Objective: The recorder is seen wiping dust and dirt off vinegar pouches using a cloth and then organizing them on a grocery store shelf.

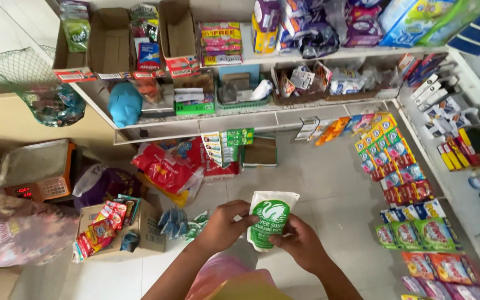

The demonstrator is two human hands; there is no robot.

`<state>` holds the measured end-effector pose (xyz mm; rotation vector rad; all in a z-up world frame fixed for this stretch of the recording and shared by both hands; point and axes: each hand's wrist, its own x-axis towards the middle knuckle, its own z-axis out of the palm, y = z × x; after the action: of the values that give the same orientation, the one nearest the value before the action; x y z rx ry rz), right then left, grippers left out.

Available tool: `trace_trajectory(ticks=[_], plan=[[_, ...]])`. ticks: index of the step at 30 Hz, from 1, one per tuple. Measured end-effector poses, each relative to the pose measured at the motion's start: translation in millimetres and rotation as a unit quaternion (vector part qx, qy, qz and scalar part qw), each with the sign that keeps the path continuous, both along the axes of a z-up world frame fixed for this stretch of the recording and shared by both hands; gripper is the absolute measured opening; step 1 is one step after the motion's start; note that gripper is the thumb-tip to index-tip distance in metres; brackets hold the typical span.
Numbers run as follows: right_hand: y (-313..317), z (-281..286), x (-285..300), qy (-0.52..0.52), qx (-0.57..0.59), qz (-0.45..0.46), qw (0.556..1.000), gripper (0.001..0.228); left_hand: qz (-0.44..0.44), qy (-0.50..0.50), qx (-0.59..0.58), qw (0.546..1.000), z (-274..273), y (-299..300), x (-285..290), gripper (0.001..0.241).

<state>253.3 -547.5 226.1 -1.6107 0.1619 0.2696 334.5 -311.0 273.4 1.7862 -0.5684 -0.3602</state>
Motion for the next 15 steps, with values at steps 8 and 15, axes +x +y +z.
trace_trajectory(ticks=[8, 15], plan=[[-76, 18, 148, -0.071, -0.018, 0.079, 0.994, 0.033, 0.01, 0.068, -0.075, 0.995, 17, -44, 135, 0.017], [-131, 112, 280, -0.179, 0.026, 0.011, 0.983, 0.044, -0.019, -0.202, -0.051, 0.978, 92, -72, 254, 0.017]])
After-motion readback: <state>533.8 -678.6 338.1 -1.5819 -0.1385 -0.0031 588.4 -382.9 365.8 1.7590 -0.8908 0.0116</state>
